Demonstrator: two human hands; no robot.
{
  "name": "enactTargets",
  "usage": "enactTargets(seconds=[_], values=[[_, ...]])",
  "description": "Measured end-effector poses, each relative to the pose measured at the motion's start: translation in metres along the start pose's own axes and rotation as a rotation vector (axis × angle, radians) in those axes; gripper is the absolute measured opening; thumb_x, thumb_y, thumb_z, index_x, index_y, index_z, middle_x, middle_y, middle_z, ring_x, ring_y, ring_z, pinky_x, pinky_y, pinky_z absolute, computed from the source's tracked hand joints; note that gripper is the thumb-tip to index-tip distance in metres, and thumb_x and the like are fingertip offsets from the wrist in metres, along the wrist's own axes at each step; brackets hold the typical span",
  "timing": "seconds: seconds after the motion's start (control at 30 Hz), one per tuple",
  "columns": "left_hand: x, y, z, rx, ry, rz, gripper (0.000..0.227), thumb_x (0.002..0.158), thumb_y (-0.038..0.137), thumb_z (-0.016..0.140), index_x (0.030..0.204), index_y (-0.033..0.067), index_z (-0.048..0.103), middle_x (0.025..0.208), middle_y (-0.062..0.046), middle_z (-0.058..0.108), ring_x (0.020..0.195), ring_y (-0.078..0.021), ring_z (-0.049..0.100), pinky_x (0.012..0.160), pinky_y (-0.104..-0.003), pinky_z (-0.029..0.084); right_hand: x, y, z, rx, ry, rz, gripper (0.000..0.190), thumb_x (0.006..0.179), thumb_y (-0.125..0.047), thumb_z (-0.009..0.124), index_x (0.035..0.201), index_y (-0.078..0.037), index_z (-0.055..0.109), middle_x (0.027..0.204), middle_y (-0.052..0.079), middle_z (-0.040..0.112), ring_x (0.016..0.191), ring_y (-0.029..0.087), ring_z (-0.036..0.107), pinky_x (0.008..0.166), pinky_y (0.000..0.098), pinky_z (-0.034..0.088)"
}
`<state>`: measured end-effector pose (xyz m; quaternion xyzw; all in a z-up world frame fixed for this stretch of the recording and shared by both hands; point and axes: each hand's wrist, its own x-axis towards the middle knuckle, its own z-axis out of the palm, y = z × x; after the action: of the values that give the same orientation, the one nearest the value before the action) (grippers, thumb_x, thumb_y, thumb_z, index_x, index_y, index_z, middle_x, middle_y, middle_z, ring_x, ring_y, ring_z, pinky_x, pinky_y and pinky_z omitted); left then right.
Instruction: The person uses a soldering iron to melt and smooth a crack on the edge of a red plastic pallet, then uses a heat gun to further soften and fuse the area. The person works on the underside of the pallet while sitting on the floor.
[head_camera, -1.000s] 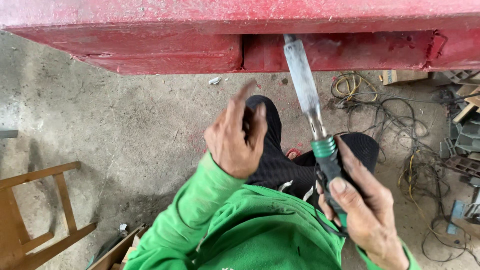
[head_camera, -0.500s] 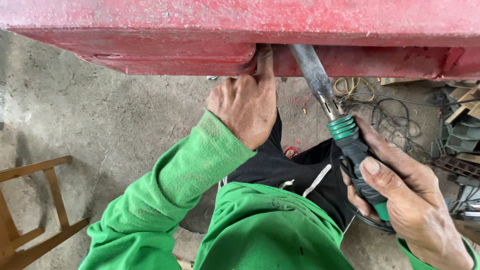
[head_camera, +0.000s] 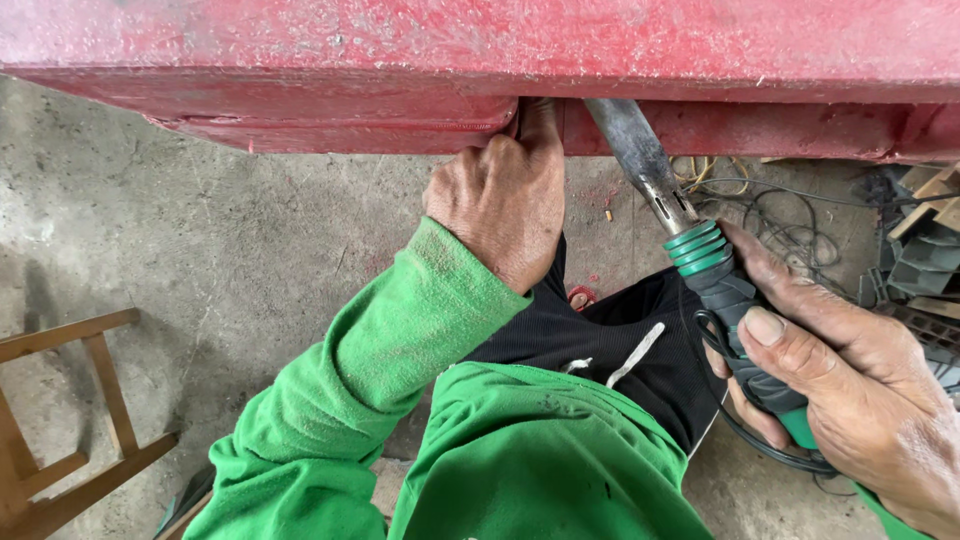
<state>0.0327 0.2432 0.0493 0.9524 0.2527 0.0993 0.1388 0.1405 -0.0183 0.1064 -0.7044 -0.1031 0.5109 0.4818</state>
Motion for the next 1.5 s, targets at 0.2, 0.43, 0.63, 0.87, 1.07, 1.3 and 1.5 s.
enactTargets(seconds=[0.2, 0.43, 0.63, 0.87, 1.07, 1.3, 1.5], values=[[-0.001, -0.002, 0.001, 0.0, 0.058, 0.028, 0.058, 0.083, 0.007, 0.062, 0.137, -0.0116, 0.051, 0.081, -0.025, 0.072, 0.065, -0.037, 0.074, 0.055, -0.049, 0.06, 0.002, -0.008, -0.003, -0.114, 0.025, -0.035, 0.062, 0.103, -0.014, 0.054, 0.165, -0.01, 0.044, 0.089, 0.02, 0.062, 0.049, 0.018, 0.049, 0.04, 0.0302, 0.042], [-0.002, -0.002, -0.001, 0.003, -0.01, 0.003, 0.058, 0.083, 0.006, 0.061, 0.138, -0.0106, 0.051, 0.077, -0.024, 0.072, 0.064, -0.0376, 0.074, 0.053, -0.051, 0.06, 0.006, -0.009, -0.008, -0.206, 0.062, 0.011, 0.061, 0.102, -0.015, 0.054, 0.163, -0.011, 0.046, 0.089, 0.021, 0.059, 0.047, 0.02, 0.048, 0.039, 0.0315, 0.042], [0.003, 0.004, 0.0, 0.01, -0.053, -0.049, 0.054, 0.086, 0.008, 0.061, 0.136, -0.0104, 0.051, 0.076, -0.024, 0.071, 0.065, -0.037, 0.074, 0.052, -0.05, 0.059, 0.007, -0.002, -0.021, 0.192, -0.051, -0.031, 0.062, 0.103, -0.018, 0.052, 0.163, -0.004, 0.048, 0.084, 0.024, 0.064, 0.043, 0.02, 0.056, 0.037, 0.0279, 0.045], [0.0, 0.006, 0.001, 0.032, 0.03, -0.047, 0.048, 0.084, 0.009, 0.063, 0.129, -0.0063, 0.057, 0.08, -0.023, 0.072, 0.069, -0.0387, 0.074, 0.056, -0.05, 0.06, 0.009, 0.002, -0.033, 0.093, -0.009, 0.025, 0.061, 0.106, -0.016, 0.052, 0.166, -0.01, 0.044, 0.09, 0.029, 0.064, 0.048, 0.026, 0.061, 0.036, 0.0314, 0.049], [-0.002, 0.002, 0.001, -0.021, 0.077, -0.022, 0.041, 0.085, 0.008, 0.061, 0.123, -0.0071, 0.058, 0.087, -0.023, 0.073, 0.072, -0.0381, 0.074, 0.055, -0.049, 0.059, 0.007, -0.006, -0.028, -0.087, 0.053, 0.028, 0.06, 0.102, -0.018, 0.053, 0.162, -0.012, 0.049, 0.09, 0.023, 0.06, 0.048, 0.022, 0.054, 0.032, 0.0306, 0.045], [-0.002, 0.003, 0.001, -0.025, 0.068, -0.032, 0.04, 0.085, 0.006, 0.06, 0.122, -0.0072, 0.059, 0.082, -0.022, 0.072, 0.067, -0.0367, 0.074, 0.054, -0.047, 0.059, 0.006, -0.005, -0.027, 0.173, -0.076, -0.033, 0.058, 0.108, -0.014, 0.053, 0.165, -0.005, 0.043, 0.09, 0.027, 0.068, 0.049, 0.022, 0.063, 0.039, 0.0286, 0.048], [-0.001, 0.002, 0.0, -0.015, 0.0, -0.051, 0.043, 0.084, 0.005, 0.06, 0.125, -0.0081, 0.059, 0.074, -0.022, 0.071, 0.063, -0.0352, 0.073, 0.049, -0.047, 0.058, 0.007, -0.003, -0.033, 0.05, -0.025, -0.003, 0.061, 0.105, -0.016, 0.05, 0.166, -0.007, 0.041, 0.088, 0.029, 0.063, 0.044, 0.026, 0.062, 0.031, 0.0298, 0.046]])
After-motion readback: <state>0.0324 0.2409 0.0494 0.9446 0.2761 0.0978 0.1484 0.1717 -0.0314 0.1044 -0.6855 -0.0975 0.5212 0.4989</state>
